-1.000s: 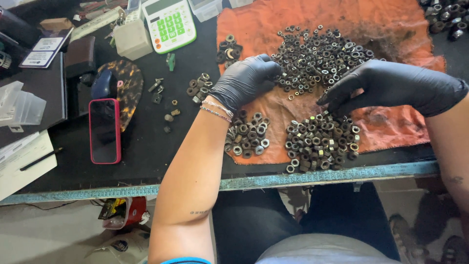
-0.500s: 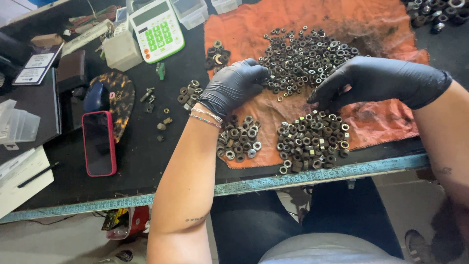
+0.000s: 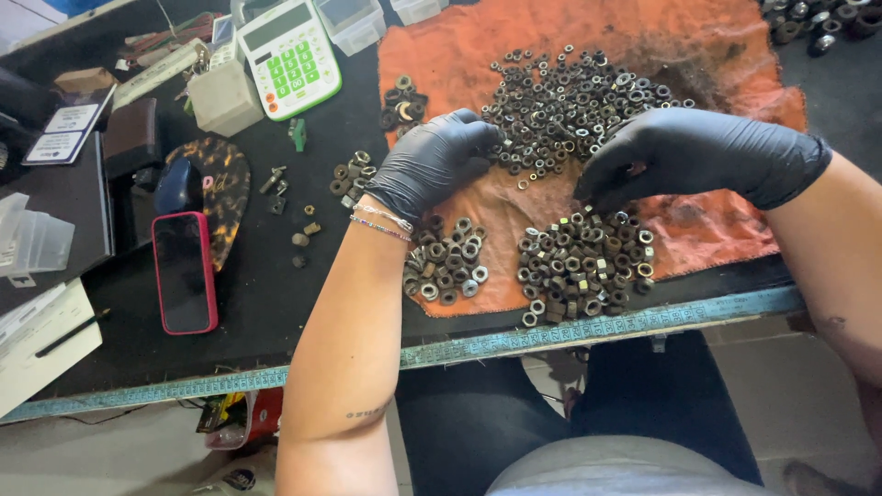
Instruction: Sorting mixed small metal hardware including nuts, washers, and spacers into organized piles on a workbench.
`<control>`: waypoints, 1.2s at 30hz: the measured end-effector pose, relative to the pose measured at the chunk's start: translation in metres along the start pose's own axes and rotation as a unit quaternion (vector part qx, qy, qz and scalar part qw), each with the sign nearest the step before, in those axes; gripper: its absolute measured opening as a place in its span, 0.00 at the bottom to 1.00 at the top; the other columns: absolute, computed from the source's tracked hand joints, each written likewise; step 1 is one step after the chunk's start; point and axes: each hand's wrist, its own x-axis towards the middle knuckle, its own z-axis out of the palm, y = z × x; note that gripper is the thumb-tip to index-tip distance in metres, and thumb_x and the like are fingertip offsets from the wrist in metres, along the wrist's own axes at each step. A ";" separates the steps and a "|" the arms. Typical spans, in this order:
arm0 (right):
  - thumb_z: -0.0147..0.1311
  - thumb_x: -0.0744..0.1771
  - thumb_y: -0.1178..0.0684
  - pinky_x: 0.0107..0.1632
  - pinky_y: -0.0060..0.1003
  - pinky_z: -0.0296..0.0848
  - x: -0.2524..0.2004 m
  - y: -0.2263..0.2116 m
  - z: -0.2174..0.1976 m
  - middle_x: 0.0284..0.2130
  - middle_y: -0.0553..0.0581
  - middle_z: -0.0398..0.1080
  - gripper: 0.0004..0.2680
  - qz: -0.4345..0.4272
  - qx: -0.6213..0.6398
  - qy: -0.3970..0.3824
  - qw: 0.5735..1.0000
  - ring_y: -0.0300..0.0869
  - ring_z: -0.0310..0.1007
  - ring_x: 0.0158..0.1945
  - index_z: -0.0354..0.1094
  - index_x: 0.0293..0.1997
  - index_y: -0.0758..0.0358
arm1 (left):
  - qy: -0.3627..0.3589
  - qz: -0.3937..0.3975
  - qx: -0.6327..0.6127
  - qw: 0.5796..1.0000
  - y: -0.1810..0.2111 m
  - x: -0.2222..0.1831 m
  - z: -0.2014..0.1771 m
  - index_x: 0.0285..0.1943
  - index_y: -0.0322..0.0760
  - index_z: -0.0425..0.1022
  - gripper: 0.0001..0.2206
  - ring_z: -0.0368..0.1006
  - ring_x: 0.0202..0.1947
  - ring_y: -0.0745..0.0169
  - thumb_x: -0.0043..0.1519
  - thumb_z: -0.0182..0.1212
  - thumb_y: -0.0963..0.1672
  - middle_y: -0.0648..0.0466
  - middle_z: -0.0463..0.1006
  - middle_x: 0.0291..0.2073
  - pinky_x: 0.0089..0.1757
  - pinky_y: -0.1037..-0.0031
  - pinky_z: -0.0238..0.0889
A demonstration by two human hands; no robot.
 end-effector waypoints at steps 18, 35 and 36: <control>0.68 0.60 0.50 0.38 0.32 0.80 -0.001 -0.008 0.000 0.31 0.40 0.86 0.11 0.038 0.007 -0.023 0.999 0.30 0.86 0.31 0.81 0.45 0.45 | 0.004 -0.009 -0.009 1.000 0.006 -0.001 -0.005 0.49 0.48 0.78 0.11 0.78 0.37 0.50 0.58 0.70 0.43 0.54 0.78 0.43 0.32 0.59 0.69; 0.66 0.61 0.50 0.40 0.27 0.79 -0.012 -0.007 -0.015 0.35 0.39 0.86 0.09 -0.025 -0.007 0.045 0.999 0.26 0.85 0.35 0.80 0.43 0.50 | -0.004 0.013 -0.009 1.000 0.001 -0.001 -0.004 0.50 0.48 0.77 0.11 0.77 0.36 0.48 0.59 0.69 0.43 0.53 0.76 0.42 0.32 0.58 0.67; 0.64 0.63 0.51 0.43 0.30 0.78 -0.014 0.000 -0.014 0.38 0.42 0.84 0.09 -0.016 -0.034 0.084 0.996 0.31 0.84 0.38 0.79 0.46 0.51 | 0.002 0.030 -0.037 0.999 0.000 -0.001 -0.003 0.49 0.46 0.77 0.10 0.77 0.36 0.49 0.60 0.69 0.41 0.52 0.76 0.41 0.34 0.60 0.68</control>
